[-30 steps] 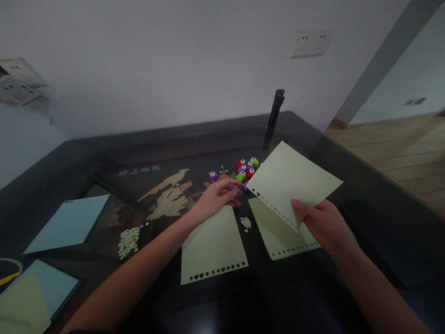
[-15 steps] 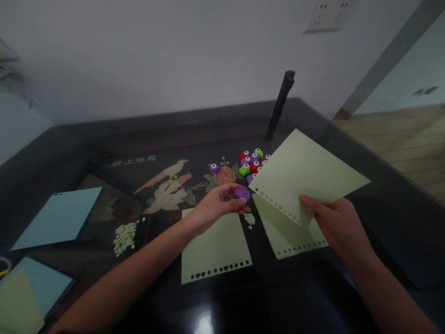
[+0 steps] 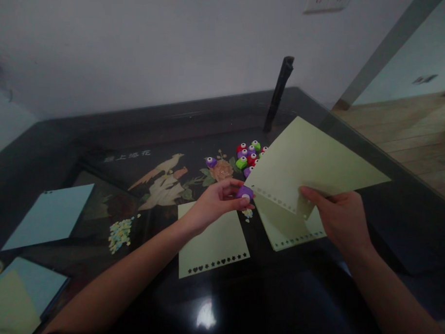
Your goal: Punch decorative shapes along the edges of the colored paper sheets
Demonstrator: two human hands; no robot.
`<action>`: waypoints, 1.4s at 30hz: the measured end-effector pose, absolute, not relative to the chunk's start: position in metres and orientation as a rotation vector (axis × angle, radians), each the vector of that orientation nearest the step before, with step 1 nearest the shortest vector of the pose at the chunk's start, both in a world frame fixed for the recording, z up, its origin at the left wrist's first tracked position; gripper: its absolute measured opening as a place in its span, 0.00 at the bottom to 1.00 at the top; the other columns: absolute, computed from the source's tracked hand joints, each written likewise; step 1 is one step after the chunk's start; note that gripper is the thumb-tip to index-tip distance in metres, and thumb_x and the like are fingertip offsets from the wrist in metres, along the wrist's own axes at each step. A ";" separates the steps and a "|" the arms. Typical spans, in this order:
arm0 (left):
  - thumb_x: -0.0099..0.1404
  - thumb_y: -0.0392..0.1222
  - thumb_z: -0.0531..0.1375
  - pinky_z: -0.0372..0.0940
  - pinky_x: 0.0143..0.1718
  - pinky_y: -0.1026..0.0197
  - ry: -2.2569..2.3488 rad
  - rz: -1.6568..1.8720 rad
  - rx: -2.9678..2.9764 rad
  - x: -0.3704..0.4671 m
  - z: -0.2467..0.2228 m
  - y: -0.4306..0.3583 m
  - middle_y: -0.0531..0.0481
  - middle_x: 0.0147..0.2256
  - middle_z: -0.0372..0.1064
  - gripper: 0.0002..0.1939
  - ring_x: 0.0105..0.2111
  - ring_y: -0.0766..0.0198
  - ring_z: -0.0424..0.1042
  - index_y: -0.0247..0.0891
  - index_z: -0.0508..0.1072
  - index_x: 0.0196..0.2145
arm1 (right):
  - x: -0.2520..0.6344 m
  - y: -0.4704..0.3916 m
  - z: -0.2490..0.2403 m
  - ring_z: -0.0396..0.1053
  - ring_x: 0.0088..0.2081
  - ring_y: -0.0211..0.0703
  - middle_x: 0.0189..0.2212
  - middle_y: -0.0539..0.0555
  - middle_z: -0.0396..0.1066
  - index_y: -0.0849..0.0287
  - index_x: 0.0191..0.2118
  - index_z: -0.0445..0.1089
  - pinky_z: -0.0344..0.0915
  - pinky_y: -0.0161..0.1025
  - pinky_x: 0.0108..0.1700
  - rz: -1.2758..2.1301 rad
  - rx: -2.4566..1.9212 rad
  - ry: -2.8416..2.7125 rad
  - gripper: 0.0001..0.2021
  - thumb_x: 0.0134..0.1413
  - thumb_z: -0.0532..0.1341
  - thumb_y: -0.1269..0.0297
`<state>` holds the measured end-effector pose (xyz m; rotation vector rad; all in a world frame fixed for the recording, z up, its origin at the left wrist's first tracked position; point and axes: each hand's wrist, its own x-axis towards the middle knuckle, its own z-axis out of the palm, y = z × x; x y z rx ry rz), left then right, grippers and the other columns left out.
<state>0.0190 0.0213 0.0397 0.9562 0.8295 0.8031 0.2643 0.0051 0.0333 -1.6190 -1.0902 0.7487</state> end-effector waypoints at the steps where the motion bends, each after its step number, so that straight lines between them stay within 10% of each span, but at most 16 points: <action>1: 0.54 0.35 0.67 0.66 0.39 0.59 0.828 0.803 0.967 0.019 0.040 0.021 0.48 0.35 0.74 0.15 0.34 0.62 0.76 0.34 0.69 0.39 | 0.264 0.005 0.033 0.76 0.36 0.50 0.32 0.52 0.78 0.55 0.30 0.77 0.73 0.46 0.39 0.733 -1.630 -1.100 0.09 0.37 0.70 0.63; 42: 0.48 0.32 0.69 0.67 0.40 0.58 0.968 0.751 0.956 0.019 0.021 0.025 0.51 0.31 0.75 0.17 0.30 0.66 0.74 0.35 0.72 0.37 | 0.271 0.012 0.025 0.75 0.36 0.52 0.33 0.53 0.78 0.53 0.31 0.77 0.71 0.49 0.41 0.862 -1.600 -1.286 0.10 0.37 0.70 0.61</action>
